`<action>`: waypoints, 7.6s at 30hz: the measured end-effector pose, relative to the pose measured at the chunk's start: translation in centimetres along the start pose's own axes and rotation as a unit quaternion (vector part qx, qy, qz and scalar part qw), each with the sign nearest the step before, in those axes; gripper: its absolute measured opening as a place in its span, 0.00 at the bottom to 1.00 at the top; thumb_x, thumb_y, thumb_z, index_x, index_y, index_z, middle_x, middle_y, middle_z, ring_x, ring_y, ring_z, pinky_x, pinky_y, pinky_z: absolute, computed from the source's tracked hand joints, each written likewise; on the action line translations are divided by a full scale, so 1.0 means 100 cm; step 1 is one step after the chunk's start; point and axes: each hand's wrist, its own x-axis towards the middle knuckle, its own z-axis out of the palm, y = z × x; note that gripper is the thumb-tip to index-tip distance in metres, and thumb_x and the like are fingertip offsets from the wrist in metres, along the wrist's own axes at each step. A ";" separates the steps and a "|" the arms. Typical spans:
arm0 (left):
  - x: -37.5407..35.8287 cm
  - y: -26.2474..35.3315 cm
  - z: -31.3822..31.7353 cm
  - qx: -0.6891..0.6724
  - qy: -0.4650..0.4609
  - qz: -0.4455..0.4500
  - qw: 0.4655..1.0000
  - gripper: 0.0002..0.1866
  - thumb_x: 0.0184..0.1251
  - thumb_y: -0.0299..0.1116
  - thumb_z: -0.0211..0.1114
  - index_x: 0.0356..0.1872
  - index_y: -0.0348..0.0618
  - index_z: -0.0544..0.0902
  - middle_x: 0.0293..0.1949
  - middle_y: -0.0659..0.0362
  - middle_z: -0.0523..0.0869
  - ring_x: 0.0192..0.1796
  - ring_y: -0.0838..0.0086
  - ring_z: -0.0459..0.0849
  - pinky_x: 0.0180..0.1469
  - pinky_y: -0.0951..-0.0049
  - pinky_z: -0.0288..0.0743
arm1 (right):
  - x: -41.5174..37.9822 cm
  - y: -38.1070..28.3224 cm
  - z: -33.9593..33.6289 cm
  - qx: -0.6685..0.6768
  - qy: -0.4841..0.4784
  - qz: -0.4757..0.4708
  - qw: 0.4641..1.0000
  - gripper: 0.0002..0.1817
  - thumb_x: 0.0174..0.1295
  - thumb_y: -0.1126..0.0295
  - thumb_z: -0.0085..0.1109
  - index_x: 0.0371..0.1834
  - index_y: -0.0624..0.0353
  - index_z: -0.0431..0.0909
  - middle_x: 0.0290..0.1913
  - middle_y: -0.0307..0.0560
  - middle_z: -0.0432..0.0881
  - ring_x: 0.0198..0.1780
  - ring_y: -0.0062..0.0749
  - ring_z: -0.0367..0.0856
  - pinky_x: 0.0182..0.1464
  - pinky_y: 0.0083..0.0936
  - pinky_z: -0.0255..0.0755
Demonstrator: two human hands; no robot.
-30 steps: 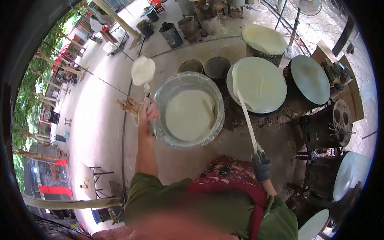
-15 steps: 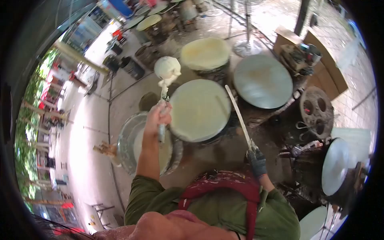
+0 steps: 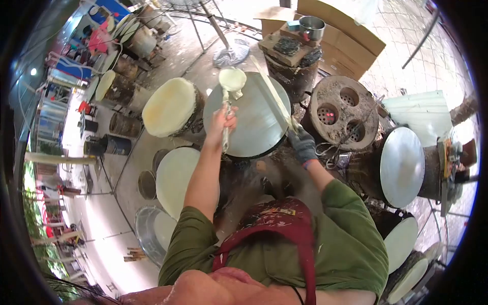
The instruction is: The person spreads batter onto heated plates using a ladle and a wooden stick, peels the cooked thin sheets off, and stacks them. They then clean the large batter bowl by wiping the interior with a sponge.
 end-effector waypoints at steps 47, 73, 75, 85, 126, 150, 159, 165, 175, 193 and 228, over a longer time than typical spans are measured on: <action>-0.197 -0.041 -0.041 0.182 0.446 0.072 0.873 0.10 0.71 0.30 0.46 0.38 0.31 0.71 0.15 0.68 0.62 0.12 0.86 0.57 0.12 0.82 0.52 | 0.109 -0.029 0.094 0.061 -0.340 0.025 0.938 0.12 0.64 0.64 0.44 0.38 0.52 0.79 0.27 0.48 0.80 0.25 0.41 0.77 0.29 0.35 0.72; -0.190 -0.057 -0.001 0.151 0.478 0.016 0.865 0.07 0.68 0.30 0.51 0.30 0.41 0.68 0.14 0.66 0.65 0.10 0.84 0.64 0.10 0.81 0.56 | 0.228 0.002 0.065 0.065 -0.495 -0.008 0.866 0.16 0.63 0.55 0.51 0.37 0.56 0.78 0.25 0.46 0.80 0.20 0.25 0.75 0.28 0.24 0.72; -0.191 -0.063 -0.002 0.165 0.478 0.016 0.862 0.07 0.68 0.30 0.51 0.29 0.41 0.67 0.14 0.66 0.65 0.10 0.84 0.64 0.10 0.80 0.56 | 0.234 0.038 0.086 0.063 -0.515 0.050 0.853 0.19 0.63 0.52 0.51 0.34 0.57 0.79 0.24 0.42 0.79 0.20 0.24 0.73 0.27 0.22 0.72; -0.193 -0.103 -0.051 0.364 0.496 -0.060 0.786 0.11 0.64 0.32 0.54 0.31 0.31 0.72 0.22 0.49 0.75 0.26 0.62 0.77 0.30 0.63 0.69 | 0.249 0.005 0.078 0.091 -0.569 -0.056 0.815 0.17 0.64 0.60 0.50 0.51 0.55 0.76 0.34 0.37 0.79 0.24 0.21 0.73 0.29 0.22 0.72; -0.291 -0.044 -0.129 0.183 0.333 0.063 0.923 0.08 0.70 0.30 0.48 0.41 0.37 0.72 0.19 0.69 0.64 0.15 0.88 0.59 0.14 0.85 0.53 | -0.115 -0.077 0.194 -0.105 -0.131 0.181 0.969 0.19 0.64 0.53 0.44 0.41 0.57 0.76 0.32 0.57 0.80 0.33 0.51 0.79 0.34 0.40 0.71; -0.271 -0.097 0.002 0.172 0.376 0.045 0.909 0.07 0.68 0.30 0.52 0.41 0.38 0.72 0.20 0.69 0.68 0.17 0.89 0.63 0.17 0.88 0.58 | -0.036 -0.062 -0.028 -0.176 -0.374 0.108 0.904 0.18 0.66 0.55 0.39 0.42 0.54 0.74 0.35 0.60 0.79 0.38 0.47 0.80 0.39 0.41 0.71; -0.243 -0.106 0.021 0.176 0.379 0.026 0.908 0.10 0.69 0.29 0.47 0.39 0.30 0.70 0.15 0.66 0.61 0.10 0.83 0.57 0.11 0.82 0.52 | -0.037 0.086 0.040 -0.148 -0.238 -0.228 0.932 0.16 0.64 0.59 0.46 0.50 0.55 0.71 0.28 0.57 0.79 0.30 0.51 0.79 0.33 0.44 0.71; -0.231 -0.092 0.043 0.198 0.377 0.003 0.905 0.10 0.70 0.30 0.47 0.39 0.30 0.69 0.15 0.65 0.62 0.11 0.83 0.58 0.11 0.81 0.54 | 0.054 0.038 0.006 -0.180 -0.250 0.070 0.949 0.23 0.63 0.50 0.41 0.37 0.59 0.77 0.33 0.62 0.80 0.36 0.57 0.79 0.36 0.45 0.72; -0.251 -0.129 0.015 0.398 0.349 0.038 0.848 0.09 0.69 0.29 0.47 0.38 0.31 0.69 0.15 0.65 0.62 0.12 0.82 0.60 0.12 0.81 0.56 | 0.164 -0.019 0.054 -0.136 -0.181 -0.132 0.965 0.24 0.58 0.46 0.49 0.39 0.58 0.77 0.38 0.56 0.81 0.39 0.50 0.80 0.40 0.41 0.73; -0.026 -0.048 0.007 0.253 0.168 0.067 0.951 0.09 0.66 0.30 0.51 0.26 0.39 0.68 0.15 0.62 0.68 0.12 0.79 0.66 0.14 0.78 0.58 | 0.034 0.062 -0.015 0.238 -0.301 0.321 0.866 0.17 0.62 0.55 0.51 0.43 0.55 0.79 0.22 0.40 0.78 0.20 0.21 0.66 0.23 0.25 0.64; -0.075 -0.019 0.164 -0.050 -0.328 -0.294 0.896 0.14 0.73 0.36 0.41 0.44 0.34 0.70 0.14 0.71 0.63 0.09 0.89 0.63 0.14 0.83 0.50 | -0.204 0.018 -0.139 0.064 0.056 0.269 0.959 0.20 0.62 0.56 0.50 0.55 0.48 0.72 0.34 0.52 0.80 0.31 0.43 0.78 0.34 0.34 0.72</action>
